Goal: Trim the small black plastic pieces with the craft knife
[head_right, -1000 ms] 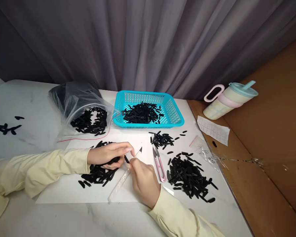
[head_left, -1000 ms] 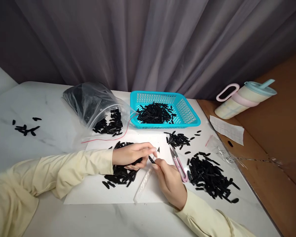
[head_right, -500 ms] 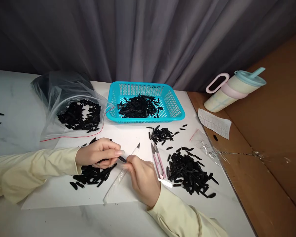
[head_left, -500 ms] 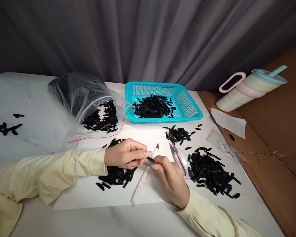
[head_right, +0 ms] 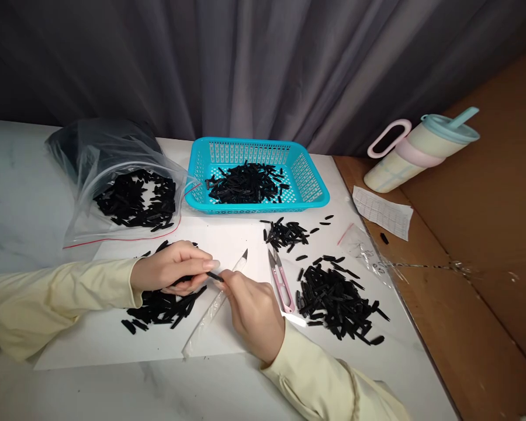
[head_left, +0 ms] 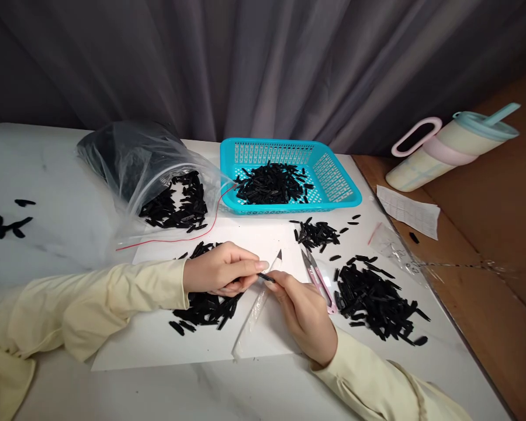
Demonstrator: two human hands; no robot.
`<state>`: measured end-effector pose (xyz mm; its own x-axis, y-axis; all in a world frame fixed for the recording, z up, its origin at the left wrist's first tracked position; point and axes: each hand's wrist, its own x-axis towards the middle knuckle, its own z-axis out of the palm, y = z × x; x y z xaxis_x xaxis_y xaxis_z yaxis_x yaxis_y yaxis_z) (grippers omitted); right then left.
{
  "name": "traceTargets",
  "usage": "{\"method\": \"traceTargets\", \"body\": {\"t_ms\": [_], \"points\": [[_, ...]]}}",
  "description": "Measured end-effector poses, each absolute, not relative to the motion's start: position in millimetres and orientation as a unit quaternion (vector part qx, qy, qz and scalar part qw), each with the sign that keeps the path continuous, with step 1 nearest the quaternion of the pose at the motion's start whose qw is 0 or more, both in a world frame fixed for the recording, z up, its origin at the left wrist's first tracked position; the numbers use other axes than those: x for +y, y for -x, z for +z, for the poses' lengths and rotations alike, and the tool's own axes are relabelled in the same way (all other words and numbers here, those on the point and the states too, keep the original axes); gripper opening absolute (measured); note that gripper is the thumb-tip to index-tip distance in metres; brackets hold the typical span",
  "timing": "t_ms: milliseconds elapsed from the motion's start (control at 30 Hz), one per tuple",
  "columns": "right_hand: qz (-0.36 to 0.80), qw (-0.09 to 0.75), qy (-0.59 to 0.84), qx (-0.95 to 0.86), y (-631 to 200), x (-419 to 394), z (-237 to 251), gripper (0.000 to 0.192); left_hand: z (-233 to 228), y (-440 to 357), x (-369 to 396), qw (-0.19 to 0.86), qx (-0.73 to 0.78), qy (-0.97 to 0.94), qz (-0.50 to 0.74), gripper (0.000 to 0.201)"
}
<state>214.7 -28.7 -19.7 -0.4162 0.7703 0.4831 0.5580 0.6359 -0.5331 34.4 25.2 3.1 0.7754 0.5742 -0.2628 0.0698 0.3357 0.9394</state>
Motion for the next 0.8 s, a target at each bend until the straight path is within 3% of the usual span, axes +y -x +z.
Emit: {"method": "traceTargets", "body": {"t_ms": [733,800], "points": [[0.157,0.368,0.405,-0.822,-214.4,-29.9,-18.6,0.01,3.9,-34.1,24.0,0.755,0.279,-0.569,0.17,0.045],[0.177,0.396,0.405,-0.805,-213.9,-30.8,-18.1,0.019,3.9,-34.4,23.9,0.755,0.276,-0.569,0.171,0.046]]}}
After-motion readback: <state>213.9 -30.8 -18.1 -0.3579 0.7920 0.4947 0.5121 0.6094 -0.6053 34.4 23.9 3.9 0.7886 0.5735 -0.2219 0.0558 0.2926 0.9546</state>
